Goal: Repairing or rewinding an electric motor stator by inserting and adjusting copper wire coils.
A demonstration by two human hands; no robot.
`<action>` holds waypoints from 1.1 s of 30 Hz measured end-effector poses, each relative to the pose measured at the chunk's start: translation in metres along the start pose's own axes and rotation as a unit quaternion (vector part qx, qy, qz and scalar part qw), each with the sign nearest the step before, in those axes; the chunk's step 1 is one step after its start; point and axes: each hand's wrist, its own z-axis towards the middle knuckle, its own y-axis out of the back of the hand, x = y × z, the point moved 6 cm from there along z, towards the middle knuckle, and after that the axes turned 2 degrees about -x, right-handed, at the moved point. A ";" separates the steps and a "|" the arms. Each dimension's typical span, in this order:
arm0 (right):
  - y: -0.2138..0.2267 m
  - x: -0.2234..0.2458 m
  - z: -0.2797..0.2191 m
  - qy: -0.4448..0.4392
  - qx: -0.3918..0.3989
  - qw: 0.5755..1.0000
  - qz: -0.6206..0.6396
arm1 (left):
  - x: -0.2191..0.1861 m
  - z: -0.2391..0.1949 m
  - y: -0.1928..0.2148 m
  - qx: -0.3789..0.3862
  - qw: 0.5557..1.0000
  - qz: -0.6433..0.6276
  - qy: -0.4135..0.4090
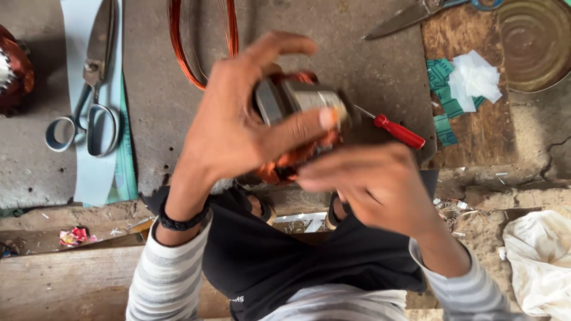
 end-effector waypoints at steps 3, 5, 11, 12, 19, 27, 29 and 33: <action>0.018 0.001 -0.035 0.022 -0.151 0.982 0.109 | -0.004 -0.009 -0.006 0.054 0.996 -0.022 -0.070; 0.023 0.005 -0.032 -0.012 -0.210 0.968 0.138 | -0.013 -0.007 -0.009 0.071 0.992 -0.021 -0.106; -0.003 -0.013 -0.071 -0.126 -0.298 0.944 0.065 | -0.028 0.011 -0.015 0.111 0.977 0.060 -0.170; -0.008 -0.009 -0.076 -0.139 -0.308 0.941 0.032 | -0.031 0.011 -0.009 0.086 0.970 0.098 -0.203; -0.055 0.041 -0.071 -0.056 -0.262 0.961 0.063 | -0.037 -0.031 0.001 -0.066 0.998 0.014 0.001; -0.023 0.034 -0.041 0.110 -0.115 0.981 -0.109 | -0.005 -0.040 0.005 -0.072 0.997 -0.024 0.014; -0.012 0.036 -0.024 0.122 -0.095 0.975 -0.158 | 0.004 -0.038 0.006 -0.061 0.996 -0.068 0.022; -0.016 0.040 0.008 0.187 -0.038 0.957 -0.220 | 0.012 -0.031 0.011 -0.022 0.991 -0.134 0.013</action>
